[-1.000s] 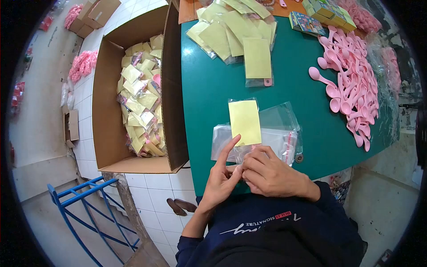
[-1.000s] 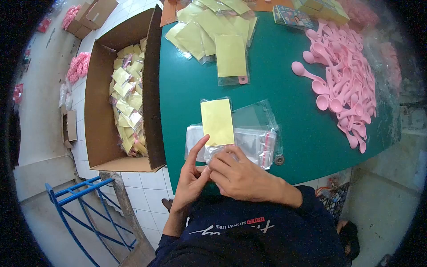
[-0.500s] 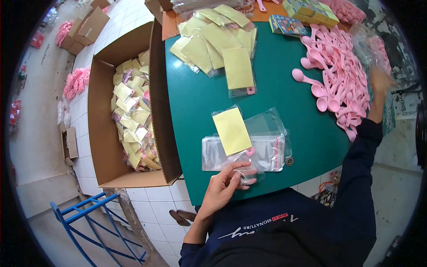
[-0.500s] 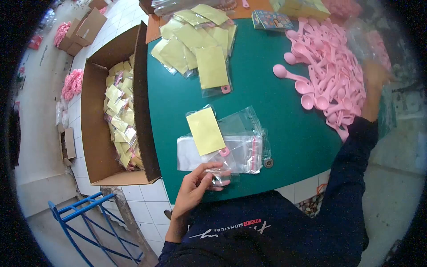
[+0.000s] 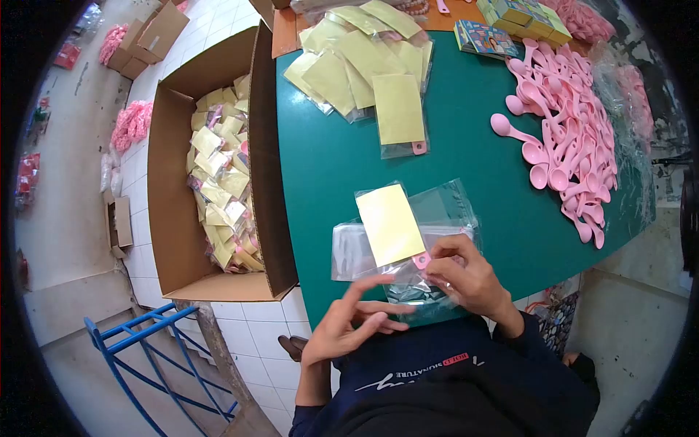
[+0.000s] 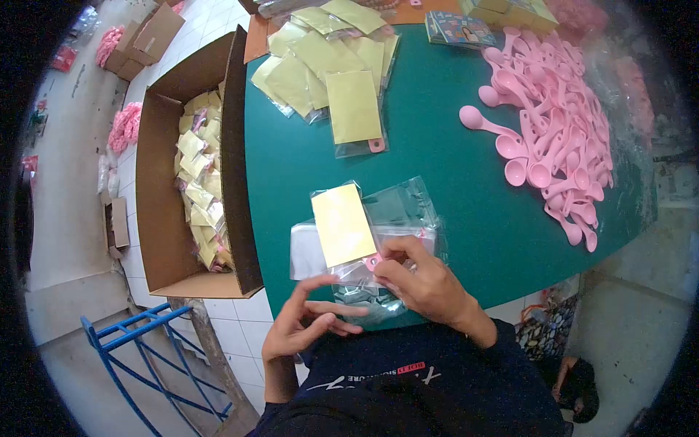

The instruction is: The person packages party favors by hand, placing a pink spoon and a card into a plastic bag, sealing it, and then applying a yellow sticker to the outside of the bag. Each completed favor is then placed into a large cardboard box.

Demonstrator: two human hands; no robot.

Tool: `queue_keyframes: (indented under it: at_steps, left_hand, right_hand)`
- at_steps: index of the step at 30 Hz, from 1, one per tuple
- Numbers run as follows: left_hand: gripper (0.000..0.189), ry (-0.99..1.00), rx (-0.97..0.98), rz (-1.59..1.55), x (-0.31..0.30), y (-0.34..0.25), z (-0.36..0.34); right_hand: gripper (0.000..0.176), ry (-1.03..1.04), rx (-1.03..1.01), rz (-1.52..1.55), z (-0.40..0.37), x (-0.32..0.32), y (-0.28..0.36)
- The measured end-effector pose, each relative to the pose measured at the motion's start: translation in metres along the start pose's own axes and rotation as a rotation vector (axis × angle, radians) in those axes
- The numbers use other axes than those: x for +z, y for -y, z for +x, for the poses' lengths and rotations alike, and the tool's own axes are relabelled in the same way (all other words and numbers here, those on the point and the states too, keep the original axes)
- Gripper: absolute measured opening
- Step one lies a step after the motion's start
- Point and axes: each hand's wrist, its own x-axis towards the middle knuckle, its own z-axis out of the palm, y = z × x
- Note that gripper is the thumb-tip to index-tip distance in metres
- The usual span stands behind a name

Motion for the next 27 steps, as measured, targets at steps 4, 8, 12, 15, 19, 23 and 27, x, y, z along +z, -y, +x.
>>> queue_keyframes:
  at_steps: [4, 8, 12, 15, 19, 23, 27]
  left_hand:
    - [0.034, -0.344, 0.210, 0.549, 0.013, 0.006, 0.007]
    - [0.012, -0.378, 0.241, 0.704, 0.012, 0.008, 0.019]
    - [0.012, -0.411, 0.246, 0.655, 0.015, 0.010, 0.020]
    - [0.011, -0.455, 0.262, 0.635, 0.020, 0.010, 0.020]
    - [0.008, -0.506, 0.219, 0.546, 0.024, 0.013, 0.022]
    - [0.010, -0.539, 0.209, 0.517, 0.022, 0.018, 0.022]
    - [0.017, -0.633, 0.180, 0.345, 0.026, 0.020, 0.024]
  right_hand:
    - [0.018, 0.037, 0.061, 0.155, 0.001, -0.003, 0.001]
    - [0.017, 0.056, 0.210, 0.237, 0.001, -0.008, 0.005]
    - [0.012, 0.050, 0.431, 0.480, -0.005, -0.005, 0.004]
    - [0.010, 0.007, 0.580, 0.716, -0.006, 0.001, 0.006]
    - [0.012, -0.049, 0.687, 0.708, 0.000, 0.004, 0.015]
    - [0.012, -0.092, 0.750, 0.666, 0.006, 0.008, 0.016]
    - [0.012, -0.111, 0.763, 0.637, 0.009, 0.010, 0.016]
